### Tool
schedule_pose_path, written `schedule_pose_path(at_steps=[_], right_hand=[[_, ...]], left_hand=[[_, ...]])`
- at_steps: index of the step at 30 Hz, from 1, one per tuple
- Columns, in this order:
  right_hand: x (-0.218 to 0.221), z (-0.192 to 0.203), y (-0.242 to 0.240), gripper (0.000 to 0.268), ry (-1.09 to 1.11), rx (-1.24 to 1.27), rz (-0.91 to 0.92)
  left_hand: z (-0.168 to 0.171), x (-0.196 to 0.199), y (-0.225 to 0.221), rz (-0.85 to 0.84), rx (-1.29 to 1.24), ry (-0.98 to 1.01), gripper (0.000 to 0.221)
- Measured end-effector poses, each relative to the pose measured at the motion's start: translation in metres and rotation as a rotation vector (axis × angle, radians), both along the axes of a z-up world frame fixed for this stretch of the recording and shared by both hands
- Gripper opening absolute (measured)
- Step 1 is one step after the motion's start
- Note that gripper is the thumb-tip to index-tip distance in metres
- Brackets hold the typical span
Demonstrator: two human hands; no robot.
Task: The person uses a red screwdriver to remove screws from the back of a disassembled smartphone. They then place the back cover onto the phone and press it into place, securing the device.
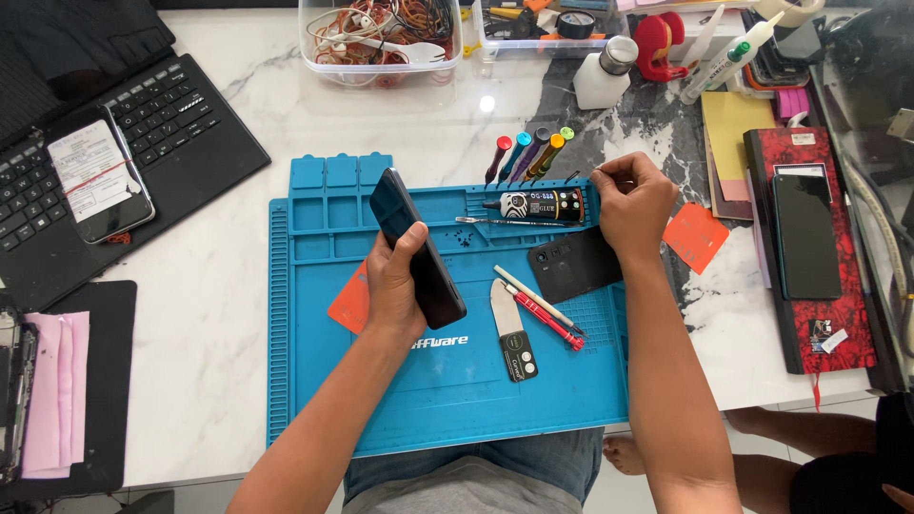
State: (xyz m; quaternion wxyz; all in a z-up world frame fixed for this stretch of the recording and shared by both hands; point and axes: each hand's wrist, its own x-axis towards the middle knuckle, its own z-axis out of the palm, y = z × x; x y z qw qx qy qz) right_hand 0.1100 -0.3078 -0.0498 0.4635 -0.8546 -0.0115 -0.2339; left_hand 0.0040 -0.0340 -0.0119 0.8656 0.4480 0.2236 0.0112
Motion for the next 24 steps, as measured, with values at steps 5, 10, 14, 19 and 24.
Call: schedule_pose_path(at_steps=[5, 10, 14, 19, 24], right_hand=[[0.001, -0.002, -0.002, 0.013, 0.002, -0.045, -0.017], [0.000, -0.008, -0.003, 0.014, -0.023, -0.168, -0.044], [0.002, -0.012, -0.003, 0.012, -0.059, -0.326, -0.055], [0.010, -0.026, -0.007, 0.013, -0.105, -0.410, -0.055], [0.012, -0.029, -0.003, 0.011, -0.145, -0.429, -0.061]], left_hand=[[0.006, -0.001, 0.001, -0.001, -0.005, 0.011, 0.033], [0.010, -0.004, 0.001, 0.009, -0.019, 0.013, 0.032], [0.009, -0.004, 0.001, 0.009, -0.022, 0.023, 0.032], [0.014, -0.003, 0.001, 0.006, -0.017, 0.034, 0.034], [0.012, -0.003, 0.001, 0.006, -0.019, 0.021, 0.034]])
